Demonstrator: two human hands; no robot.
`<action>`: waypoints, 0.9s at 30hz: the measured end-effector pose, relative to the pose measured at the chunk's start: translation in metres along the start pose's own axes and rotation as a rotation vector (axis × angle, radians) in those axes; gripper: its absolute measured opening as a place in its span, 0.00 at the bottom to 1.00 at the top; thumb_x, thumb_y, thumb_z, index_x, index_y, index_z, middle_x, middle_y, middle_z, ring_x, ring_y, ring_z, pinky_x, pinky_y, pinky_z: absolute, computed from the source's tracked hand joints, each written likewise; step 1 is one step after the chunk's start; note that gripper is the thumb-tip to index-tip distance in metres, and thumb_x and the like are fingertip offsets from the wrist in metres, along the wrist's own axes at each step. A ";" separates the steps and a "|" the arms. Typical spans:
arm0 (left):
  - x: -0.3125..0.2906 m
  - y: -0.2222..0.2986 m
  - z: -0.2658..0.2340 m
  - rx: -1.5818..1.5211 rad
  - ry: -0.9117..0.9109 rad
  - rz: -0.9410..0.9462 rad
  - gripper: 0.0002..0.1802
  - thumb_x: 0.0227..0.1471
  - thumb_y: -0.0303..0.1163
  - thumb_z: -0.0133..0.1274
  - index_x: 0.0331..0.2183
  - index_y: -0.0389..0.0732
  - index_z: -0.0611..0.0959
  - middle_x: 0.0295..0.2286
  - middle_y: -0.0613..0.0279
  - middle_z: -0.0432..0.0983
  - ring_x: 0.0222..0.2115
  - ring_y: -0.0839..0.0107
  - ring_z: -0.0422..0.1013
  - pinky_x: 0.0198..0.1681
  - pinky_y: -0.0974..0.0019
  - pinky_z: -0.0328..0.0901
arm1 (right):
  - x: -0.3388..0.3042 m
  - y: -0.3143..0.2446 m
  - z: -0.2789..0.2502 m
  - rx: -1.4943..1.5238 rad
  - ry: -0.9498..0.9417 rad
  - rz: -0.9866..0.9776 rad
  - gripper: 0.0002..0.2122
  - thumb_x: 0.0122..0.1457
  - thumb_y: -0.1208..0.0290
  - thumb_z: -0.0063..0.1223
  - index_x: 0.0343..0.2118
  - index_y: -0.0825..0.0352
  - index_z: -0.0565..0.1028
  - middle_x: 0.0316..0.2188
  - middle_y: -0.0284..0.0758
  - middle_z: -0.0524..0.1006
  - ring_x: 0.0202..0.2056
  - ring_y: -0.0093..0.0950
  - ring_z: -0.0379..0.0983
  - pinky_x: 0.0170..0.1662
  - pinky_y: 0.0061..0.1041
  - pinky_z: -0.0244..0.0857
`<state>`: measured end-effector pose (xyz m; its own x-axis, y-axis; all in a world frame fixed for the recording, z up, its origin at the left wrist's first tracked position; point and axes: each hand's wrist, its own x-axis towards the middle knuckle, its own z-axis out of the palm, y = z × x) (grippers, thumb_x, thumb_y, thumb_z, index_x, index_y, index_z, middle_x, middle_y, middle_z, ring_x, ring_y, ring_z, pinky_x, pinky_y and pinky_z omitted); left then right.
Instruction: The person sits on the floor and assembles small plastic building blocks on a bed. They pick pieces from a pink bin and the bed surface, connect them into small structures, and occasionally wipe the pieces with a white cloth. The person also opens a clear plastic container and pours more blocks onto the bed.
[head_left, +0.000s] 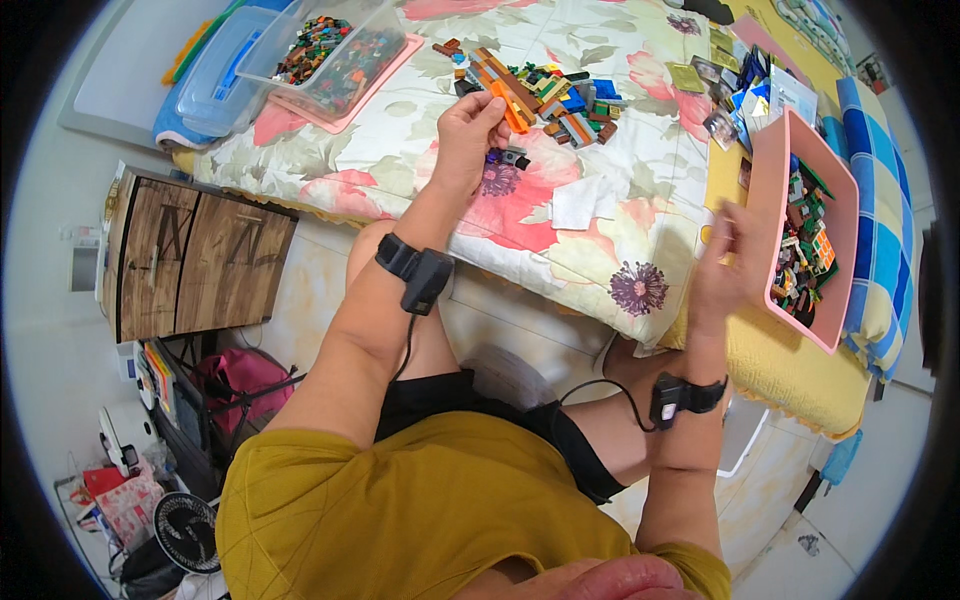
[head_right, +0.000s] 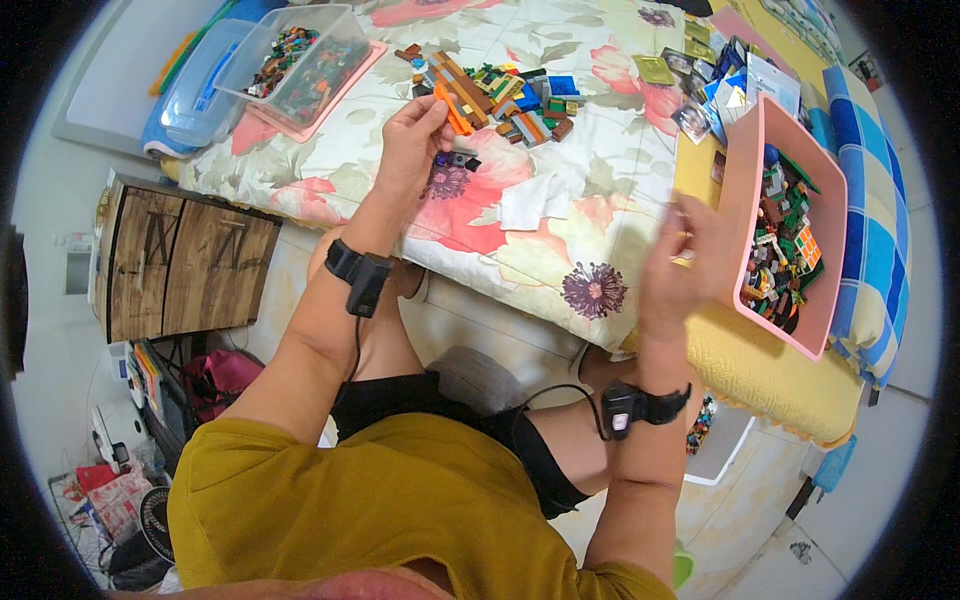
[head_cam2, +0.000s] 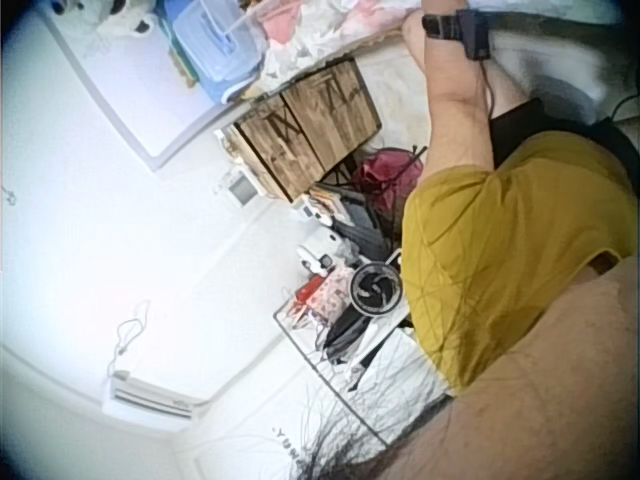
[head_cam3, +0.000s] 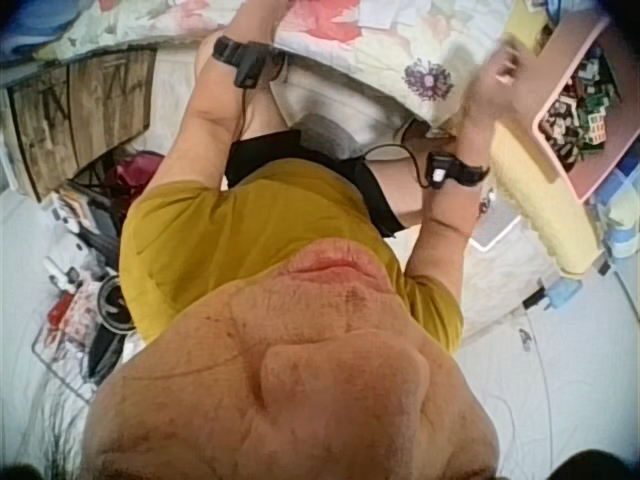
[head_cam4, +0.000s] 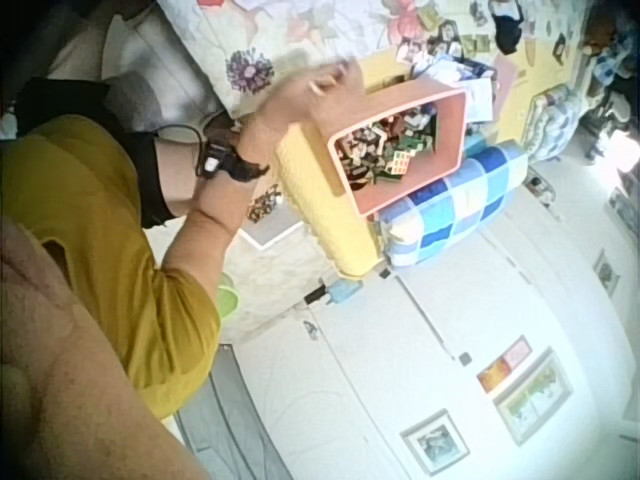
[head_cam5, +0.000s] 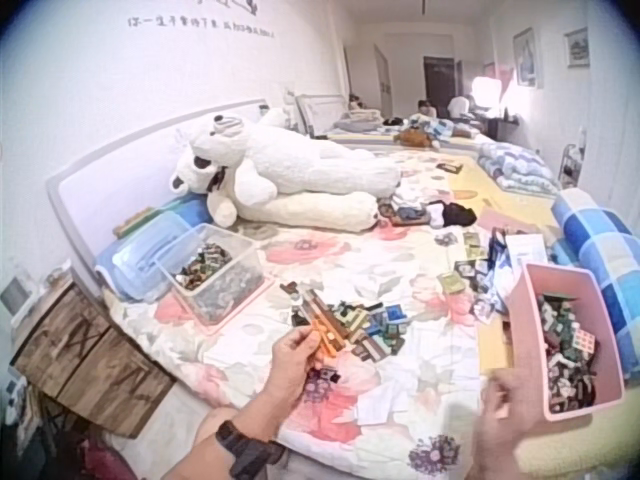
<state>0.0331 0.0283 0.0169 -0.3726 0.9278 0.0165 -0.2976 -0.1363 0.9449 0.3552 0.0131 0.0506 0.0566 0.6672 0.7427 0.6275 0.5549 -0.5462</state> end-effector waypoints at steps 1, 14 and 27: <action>-0.001 0.003 -0.003 -0.152 -0.046 -0.078 0.09 0.61 0.29 0.54 0.41 0.34 0.81 0.32 0.65 0.77 0.27 0.79 0.72 0.31 0.76 0.68 | -0.010 -0.012 0.011 0.081 -0.080 0.065 0.08 0.57 0.82 0.57 0.39 0.67 0.79 0.33 0.32 0.78 0.27 0.21 0.71 0.26 0.18 0.63; -0.047 -0.014 0.031 -0.062 -0.558 -0.368 0.09 0.58 0.28 0.56 0.40 0.36 0.78 0.28 0.61 0.77 0.24 0.76 0.72 0.27 0.72 0.69 | -0.049 -0.049 0.062 0.414 -0.339 0.095 0.09 0.56 0.77 0.61 0.39 0.71 0.79 0.25 0.37 0.75 0.25 0.28 0.73 0.29 0.25 0.66; -0.041 -0.001 0.027 0.023 -0.383 -0.294 0.13 0.60 0.34 0.54 0.44 0.37 0.79 0.29 0.64 0.76 0.26 0.77 0.72 0.28 0.74 0.67 | 0.055 0.082 -0.083 -0.302 0.617 0.141 0.05 0.59 0.76 0.58 0.36 0.70 0.80 0.29 0.33 0.80 0.28 0.22 0.74 0.33 0.24 0.69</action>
<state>0.0728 0.0002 0.0240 0.0758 0.9876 -0.1372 -0.3207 0.1544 0.9345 0.4743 0.0539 0.0792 0.5279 0.2691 0.8056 0.7649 0.2617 -0.5886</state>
